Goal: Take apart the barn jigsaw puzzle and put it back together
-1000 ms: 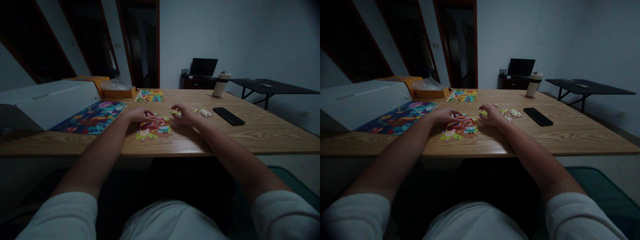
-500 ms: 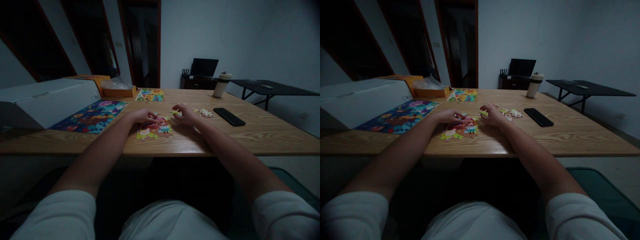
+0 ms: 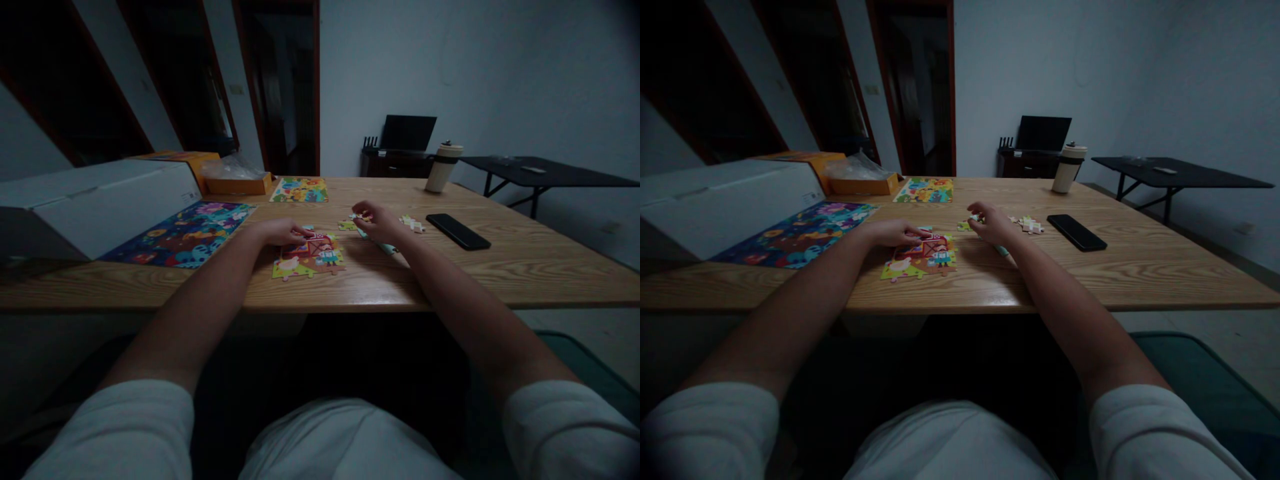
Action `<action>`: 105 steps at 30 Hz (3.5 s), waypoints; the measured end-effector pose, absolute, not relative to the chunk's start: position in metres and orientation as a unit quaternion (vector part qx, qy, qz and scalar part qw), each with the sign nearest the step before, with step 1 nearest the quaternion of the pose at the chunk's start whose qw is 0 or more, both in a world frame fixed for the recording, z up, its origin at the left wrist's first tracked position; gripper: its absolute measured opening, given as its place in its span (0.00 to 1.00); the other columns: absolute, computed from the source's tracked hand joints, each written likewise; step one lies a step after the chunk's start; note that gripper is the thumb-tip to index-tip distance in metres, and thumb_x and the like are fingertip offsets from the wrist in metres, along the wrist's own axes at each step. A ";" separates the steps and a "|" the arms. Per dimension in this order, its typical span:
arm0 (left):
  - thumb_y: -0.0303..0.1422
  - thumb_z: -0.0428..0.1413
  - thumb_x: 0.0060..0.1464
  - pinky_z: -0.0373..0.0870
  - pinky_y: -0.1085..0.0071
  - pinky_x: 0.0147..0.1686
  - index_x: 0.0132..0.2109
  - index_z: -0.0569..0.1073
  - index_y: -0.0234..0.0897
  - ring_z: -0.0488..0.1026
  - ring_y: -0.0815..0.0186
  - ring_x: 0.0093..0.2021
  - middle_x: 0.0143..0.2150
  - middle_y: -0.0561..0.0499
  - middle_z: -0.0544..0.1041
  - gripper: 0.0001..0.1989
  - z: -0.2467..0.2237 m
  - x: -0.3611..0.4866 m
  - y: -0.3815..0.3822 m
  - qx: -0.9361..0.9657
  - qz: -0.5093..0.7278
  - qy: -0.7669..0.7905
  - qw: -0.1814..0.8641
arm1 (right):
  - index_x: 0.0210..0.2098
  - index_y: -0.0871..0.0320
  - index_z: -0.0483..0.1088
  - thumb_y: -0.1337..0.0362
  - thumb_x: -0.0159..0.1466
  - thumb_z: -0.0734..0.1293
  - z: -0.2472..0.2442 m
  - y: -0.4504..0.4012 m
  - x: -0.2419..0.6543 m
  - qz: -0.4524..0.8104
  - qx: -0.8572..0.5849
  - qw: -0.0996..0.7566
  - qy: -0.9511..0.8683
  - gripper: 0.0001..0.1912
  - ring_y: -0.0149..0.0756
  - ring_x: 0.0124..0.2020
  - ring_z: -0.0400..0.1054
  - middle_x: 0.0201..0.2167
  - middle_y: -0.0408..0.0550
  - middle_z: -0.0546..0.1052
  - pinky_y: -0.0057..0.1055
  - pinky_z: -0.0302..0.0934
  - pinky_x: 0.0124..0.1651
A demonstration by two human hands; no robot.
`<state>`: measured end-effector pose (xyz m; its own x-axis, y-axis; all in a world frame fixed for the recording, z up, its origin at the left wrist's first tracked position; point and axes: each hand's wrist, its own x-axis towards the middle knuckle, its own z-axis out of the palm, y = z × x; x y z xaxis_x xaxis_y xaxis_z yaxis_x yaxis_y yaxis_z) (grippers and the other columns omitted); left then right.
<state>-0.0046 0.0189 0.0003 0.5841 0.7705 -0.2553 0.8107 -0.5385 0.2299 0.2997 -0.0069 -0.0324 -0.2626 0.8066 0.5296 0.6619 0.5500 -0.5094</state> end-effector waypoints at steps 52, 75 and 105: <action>0.53 0.57 0.55 0.63 0.65 0.57 0.65 0.65 0.43 0.68 0.55 0.60 0.64 0.45 0.68 0.35 0.002 -0.013 0.019 0.849 0.043 0.514 0.111 | 0.54 0.56 0.71 0.64 0.54 0.72 -0.032 0.016 0.356 0.149 -0.503 0.399 -0.752 0.27 0.39 0.43 0.72 0.50 0.52 0.76 0.37 0.70 0.46; 0.57 0.58 0.49 0.60 0.65 0.57 0.65 0.66 0.41 0.65 0.53 0.62 0.66 0.42 0.66 0.41 0.000 -0.007 0.019 0.864 -0.030 0.478 0.154 | 0.54 0.58 0.72 0.60 0.56 0.72 -0.022 0.004 0.348 0.135 -0.493 0.416 -0.752 0.26 0.42 0.46 0.72 0.51 0.57 0.76 0.39 0.69 0.48; 0.48 0.58 0.53 0.62 0.66 0.58 0.64 0.67 0.35 0.68 0.54 0.60 0.64 0.40 0.68 0.35 0.001 -0.007 0.017 0.863 -0.019 0.478 0.163 | 0.57 0.58 0.71 0.57 0.60 0.69 -0.027 -0.004 0.322 0.047 -0.565 0.109 -0.817 0.26 0.45 0.42 0.74 0.47 0.56 0.79 0.35 0.65 0.45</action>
<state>-0.0066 0.0174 0.0013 0.5417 0.8190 -0.1892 0.8316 -0.4893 0.2628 0.3223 -0.0036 -0.0270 -0.3383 0.9327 0.1252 0.9120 0.3577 -0.2008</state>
